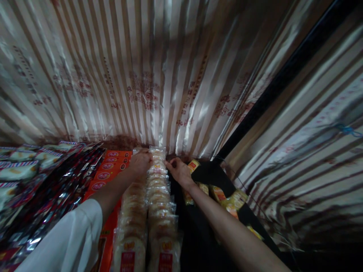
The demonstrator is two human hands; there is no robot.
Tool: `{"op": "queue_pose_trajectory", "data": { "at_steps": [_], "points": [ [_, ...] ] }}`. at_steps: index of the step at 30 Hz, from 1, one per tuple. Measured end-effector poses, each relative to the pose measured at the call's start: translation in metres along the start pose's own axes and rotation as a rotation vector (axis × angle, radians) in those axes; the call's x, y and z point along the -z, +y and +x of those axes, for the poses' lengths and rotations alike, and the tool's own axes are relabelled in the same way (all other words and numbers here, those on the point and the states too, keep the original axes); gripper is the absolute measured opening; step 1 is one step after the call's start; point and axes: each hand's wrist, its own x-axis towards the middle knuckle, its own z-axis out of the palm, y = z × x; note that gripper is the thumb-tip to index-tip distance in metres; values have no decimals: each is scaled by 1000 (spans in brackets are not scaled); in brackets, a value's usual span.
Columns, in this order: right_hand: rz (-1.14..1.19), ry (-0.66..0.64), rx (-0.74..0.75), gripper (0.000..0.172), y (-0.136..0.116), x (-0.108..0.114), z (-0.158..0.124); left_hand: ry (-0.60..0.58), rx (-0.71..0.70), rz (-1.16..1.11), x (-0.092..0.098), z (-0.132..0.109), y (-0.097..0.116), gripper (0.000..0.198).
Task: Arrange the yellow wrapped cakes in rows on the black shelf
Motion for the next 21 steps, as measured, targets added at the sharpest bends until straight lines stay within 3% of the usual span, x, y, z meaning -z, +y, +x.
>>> {"op": "queue_pose_trajectory", "data": {
  "at_steps": [4,8,12,16,19,21],
  "points": [
    [-54,-142,19,27,5,7,-7,5,11,-6,4,-1,4,20],
    [-10,-179,56,14,9,2,-5,10,21,-21,5,-3,6,19],
    [-26,-99,72,14,6,-2,-5,17,60,-42,2,-4,4,19],
    [-22,7,64,17,3,-3,-6,97,64,-106,4,-10,0,21],
    [-27,29,59,17,2,-5,-5,146,-5,-142,6,-16,-3,24],
    [-14,30,52,18,3,-6,-5,92,-62,-113,6,-18,-4,22]
  ]
}}
